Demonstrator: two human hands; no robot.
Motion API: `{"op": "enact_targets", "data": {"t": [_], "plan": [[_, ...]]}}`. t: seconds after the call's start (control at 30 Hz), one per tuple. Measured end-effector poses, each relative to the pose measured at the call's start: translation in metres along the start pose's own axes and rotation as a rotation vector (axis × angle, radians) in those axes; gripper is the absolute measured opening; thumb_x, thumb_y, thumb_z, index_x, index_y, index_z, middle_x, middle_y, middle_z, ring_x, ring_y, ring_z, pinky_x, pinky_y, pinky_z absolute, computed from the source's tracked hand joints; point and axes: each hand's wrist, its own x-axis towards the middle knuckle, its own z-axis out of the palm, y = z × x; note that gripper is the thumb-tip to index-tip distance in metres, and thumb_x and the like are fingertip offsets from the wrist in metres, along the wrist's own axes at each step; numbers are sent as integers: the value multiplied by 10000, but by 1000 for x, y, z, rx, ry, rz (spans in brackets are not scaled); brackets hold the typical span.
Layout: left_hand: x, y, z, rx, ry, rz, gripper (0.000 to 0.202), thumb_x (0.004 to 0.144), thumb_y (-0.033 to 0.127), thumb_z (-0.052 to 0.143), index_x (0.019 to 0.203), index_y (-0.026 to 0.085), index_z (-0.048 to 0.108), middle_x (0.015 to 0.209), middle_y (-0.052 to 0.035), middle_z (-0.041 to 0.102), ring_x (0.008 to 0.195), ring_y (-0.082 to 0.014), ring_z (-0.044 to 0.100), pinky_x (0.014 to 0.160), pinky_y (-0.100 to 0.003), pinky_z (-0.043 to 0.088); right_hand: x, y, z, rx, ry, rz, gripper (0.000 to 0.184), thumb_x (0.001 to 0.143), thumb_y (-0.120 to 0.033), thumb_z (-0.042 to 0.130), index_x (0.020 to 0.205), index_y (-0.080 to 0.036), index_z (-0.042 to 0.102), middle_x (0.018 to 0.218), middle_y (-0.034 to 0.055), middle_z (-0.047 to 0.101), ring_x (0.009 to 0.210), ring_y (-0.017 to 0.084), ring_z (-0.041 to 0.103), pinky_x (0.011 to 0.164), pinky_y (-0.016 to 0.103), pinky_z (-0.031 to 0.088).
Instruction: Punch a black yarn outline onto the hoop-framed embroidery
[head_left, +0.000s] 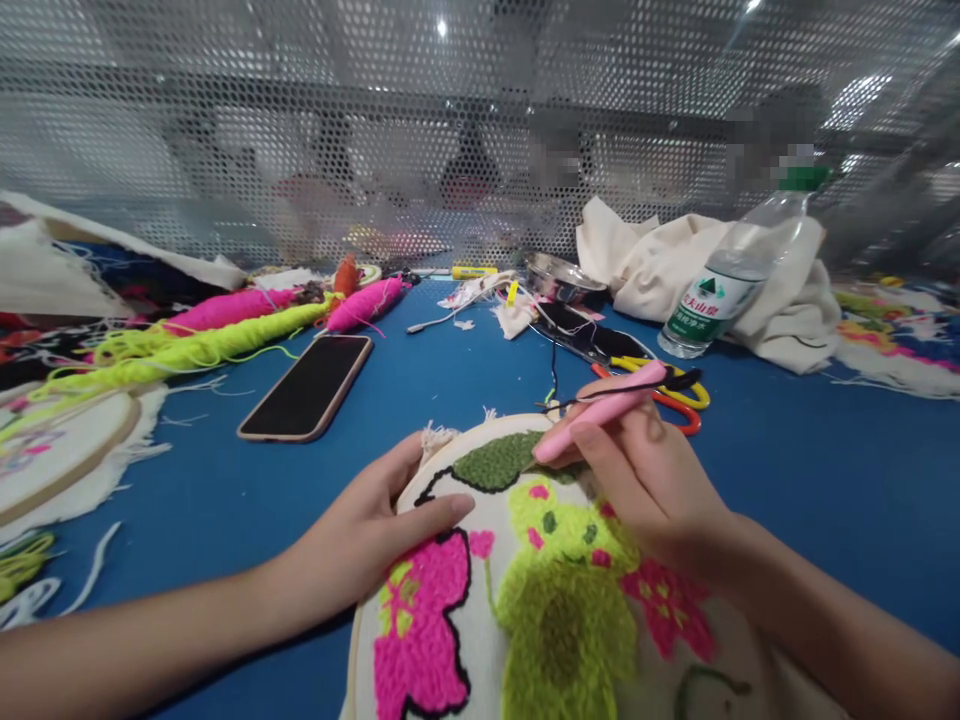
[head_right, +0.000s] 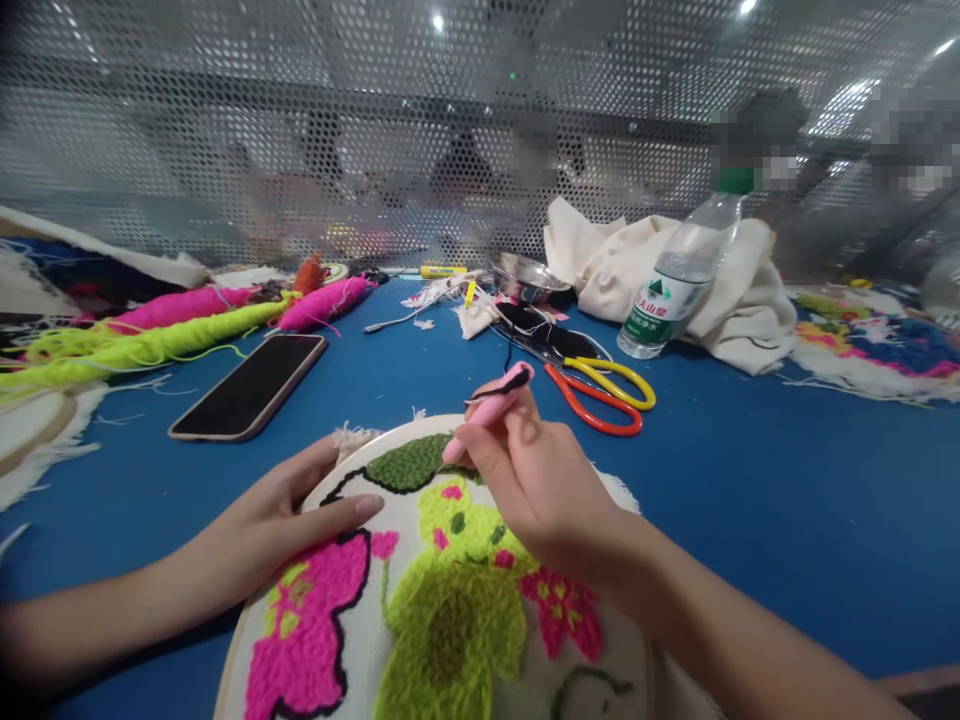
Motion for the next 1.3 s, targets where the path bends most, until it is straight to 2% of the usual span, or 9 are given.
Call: {"op": "enact_targets", "data": {"t": [0.3,0.57,0.7,0.8,0.9,1.03,1.13,1.2,1.3], "plan": [[-1,-1,0,-31,13,-35,506,798,299,641,1269,265,461,1218,-62,602,998,-236,622,803,-319,531,-3,0,3,51,56,59,223,946,-311,396,867,-205,576,847,51,694,765,160,683,662,270,557],[1,4,1,36,20,-16,512,784,328,651,1259,246,478,1201,-67,615,1009,-250,618,815,-328,525,-3,0,2,118,75,87,201,946,-320,400,853,-228,553,829,48,693,754,163,686,664,274,568],[0,3,0,34,13,-19,511,795,327,640,1269,253,465,1210,-68,608,1027,-252,611,812,-325,527,-3,0,3,94,85,68,205,947,-303,396,852,-223,558,814,52,693,741,157,680,674,275,562],[0,0,-1,31,9,-21,509,801,323,633,1275,259,459,1209,-71,605,1050,-258,598,816,-329,527,-4,0,3,49,90,58,187,935,-306,420,867,-225,573,807,44,695,728,165,679,622,283,552],[0,-1,-2,14,5,-20,500,806,322,625,1274,261,461,1197,-72,608,1020,-251,609,816,-335,528,-4,-2,1,-69,105,-5,172,904,-337,480,840,-237,604,783,28,691,726,183,673,578,292,520],[1,0,1,-6,-2,-10,477,803,319,629,1252,259,479,1177,-62,617,984,-235,620,812,-327,524,-3,-4,-1,-233,60,-122,199,879,-366,525,773,-244,641,735,15,677,683,180,646,564,290,477],[2,2,2,1,10,3,457,790,325,640,1218,236,508,1150,-61,631,989,-238,615,810,-318,517,-4,-3,1,-296,46,-238,89,850,-308,579,811,-263,645,793,16,671,763,186,626,646,301,477],[3,3,3,15,21,14,428,787,329,642,1187,227,528,1137,-54,637,999,-234,607,804,-299,511,-6,-1,4,-298,85,-286,20,826,-256,610,817,-259,627,859,20,663,815,184,606,724,312,471],[2,3,2,30,18,36,395,792,327,637,1163,235,538,1128,-39,639,1000,-222,601,809,-286,500,-5,0,8,-284,103,-300,45,807,-191,619,796,-230,598,874,25,649,816,177,580,750,319,447]]}}
